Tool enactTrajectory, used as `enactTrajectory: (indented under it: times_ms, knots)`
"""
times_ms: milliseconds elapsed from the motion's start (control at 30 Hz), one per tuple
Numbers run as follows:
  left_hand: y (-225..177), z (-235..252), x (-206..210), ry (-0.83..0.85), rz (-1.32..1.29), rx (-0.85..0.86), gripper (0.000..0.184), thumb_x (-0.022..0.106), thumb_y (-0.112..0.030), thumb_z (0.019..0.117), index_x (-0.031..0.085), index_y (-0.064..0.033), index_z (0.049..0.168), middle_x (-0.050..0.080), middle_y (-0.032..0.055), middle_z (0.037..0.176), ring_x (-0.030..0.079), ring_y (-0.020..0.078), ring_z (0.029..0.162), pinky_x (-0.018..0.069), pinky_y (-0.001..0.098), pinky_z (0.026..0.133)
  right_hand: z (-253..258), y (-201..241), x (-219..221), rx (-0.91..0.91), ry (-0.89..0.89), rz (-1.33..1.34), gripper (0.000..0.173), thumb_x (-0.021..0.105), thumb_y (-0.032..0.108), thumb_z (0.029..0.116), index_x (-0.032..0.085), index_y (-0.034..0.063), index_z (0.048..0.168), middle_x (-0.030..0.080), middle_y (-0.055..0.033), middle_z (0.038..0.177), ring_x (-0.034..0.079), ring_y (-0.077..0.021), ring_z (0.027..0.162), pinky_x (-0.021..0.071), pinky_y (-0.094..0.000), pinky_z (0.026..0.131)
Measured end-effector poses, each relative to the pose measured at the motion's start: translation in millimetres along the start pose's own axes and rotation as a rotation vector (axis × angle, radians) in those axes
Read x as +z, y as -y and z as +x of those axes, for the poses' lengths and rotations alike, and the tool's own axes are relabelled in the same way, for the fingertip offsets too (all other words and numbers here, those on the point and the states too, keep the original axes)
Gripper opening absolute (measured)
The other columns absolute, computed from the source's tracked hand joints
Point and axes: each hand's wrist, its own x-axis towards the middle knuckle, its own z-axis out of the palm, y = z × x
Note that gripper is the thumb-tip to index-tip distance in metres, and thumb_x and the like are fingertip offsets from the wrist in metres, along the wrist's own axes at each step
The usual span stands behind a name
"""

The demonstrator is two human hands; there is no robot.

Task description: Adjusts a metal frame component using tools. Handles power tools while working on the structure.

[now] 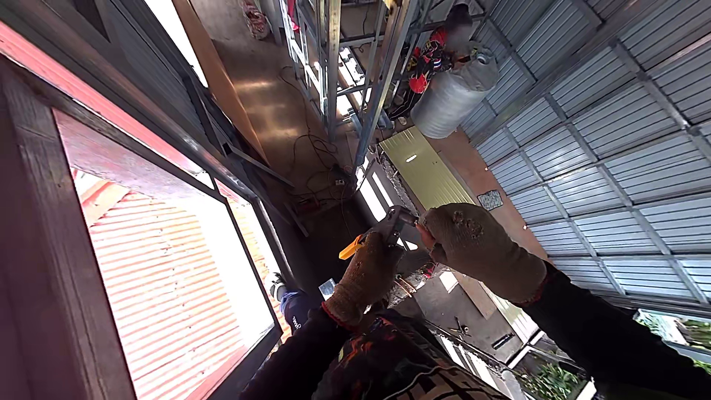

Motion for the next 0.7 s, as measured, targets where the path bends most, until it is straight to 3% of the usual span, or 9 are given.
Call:
enactTrajectory:
  times_ms: [100, 200, 267, 467, 600, 700]
  knots:
    - [-3.9, 0.9, -2.2, 0.022, -0.015, -0.004, 0.034, 0.06, -0.032, 0.1019, 0.054, -0.0068, 0.123, 0.064, 0.0053, 0.087, 0.065, 0.0137, 0.066, 0.0584, 0.0332, 0.061, 0.1, -7.0, 1.0, -0.036, -0.022, 0.006, 0.015, 0.059, 0.018, 0.0923, 0.065, 0.0071, 0.085, 0.063, -0.0084, 0.075, 0.067, -0.026, 0.072, 0.0565, -0.0411, 0.062]
    - [-10.0, -1.3, -3.0, 0.076, -0.13, -0.02, 0.031, 0.059, -0.028, 0.1031, 0.053, -0.0055, 0.123, 0.062, 0.0057, 0.084, 0.063, 0.0145, 0.063, 0.0569, 0.032, 0.057, -1.9, -12.4, 15.1, -0.087, -0.181, 0.01, 0.019, 0.056, 0.022, 0.0992, 0.068, 0.0065, 0.096, 0.072, -0.0113, 0.098, 0.071, -0.027, 0.099, 0.0599, -0.0406, 0.085]
    - [-13.4, -3.5, -2.9, 0.142, -0.235, -0.052, 0.027, 0.058, -0.028, 0.104, 0.052, -0.0064, 0.12, 0.06, 0.0049, 0.077, 0.06, 0.0147, 0.057, 0.0539, 0.0309, 0.051, -1.9, -15.3, 24.8, -0.111, -0.295, 0.123, 0.02, 0.057, 0.021, 0.1029, 0.068, 0.0055, 0.101, 0.073, -0.0111, 0.105, 0.07, -0.0237, 0.107, 0.0587, -0.0363, 0.093]
    - [-15.6, -6.5, 2.7, 0.25, -0.344, -0.085, 0.024, 0.058, -0.026, 0.1046, 0.05, -0.0072, 0.117, 0.057, 0.0051, 0.073, 0.057, 0.0153, 0.051, 0.0517, 0.0304, 0.045, -3.6, -10.3, 36.5, -0.033, -0.456, 0.224, 0.027, 0.053, 0.03, 0.107, 0.068, 0.008, 0.101, 0.073, -0.0053, 0.094, 0.071, -0.0139, 0.091, 0.0586, -0.0279, 0.084]
    - [-20.3, -8.0, 0.9, 0.233, -0.346, -0.048, 0.022, 0.057, -0.025, 0.1048, 0.051, -0.0065, 0.115, 0.057, 0.0049, 0.07, 0.056, 0.0156, 0.049, 0.051, 0.0305, 0.043, -6.4, -6.3, 21.8, 0.161, -0.448, 0.291, 0.039, 0.044, 0.037, 0.1094, 0.07, 0.0094, 0.103, 0.072, -0.002, 0.09, 0.069, -0.009, 0.083, 0.058, -0.0294, 0.074]
    - [-22.1, -10.5, 0.4, 0.204, -0.3, -0.017, 0.025, 0.059, -0.026, 0.1038, 0.052, -0.0068, 0.118, 0.058, 0.0045, 0.072, 0.058, 0.0158, 0.052, 0.053, 0.0315, 0.046, -14.1, -5.4, 17.5, 0.287, -0.453, 0.44, 0.042, 0.044, 0.042, 0.1088, 0.071, 0.01, 0.104, 0.071, 0.0014, 0.086, 0.065, -0.0055, 0.072, 0.0572, -0.0292, 0.063]
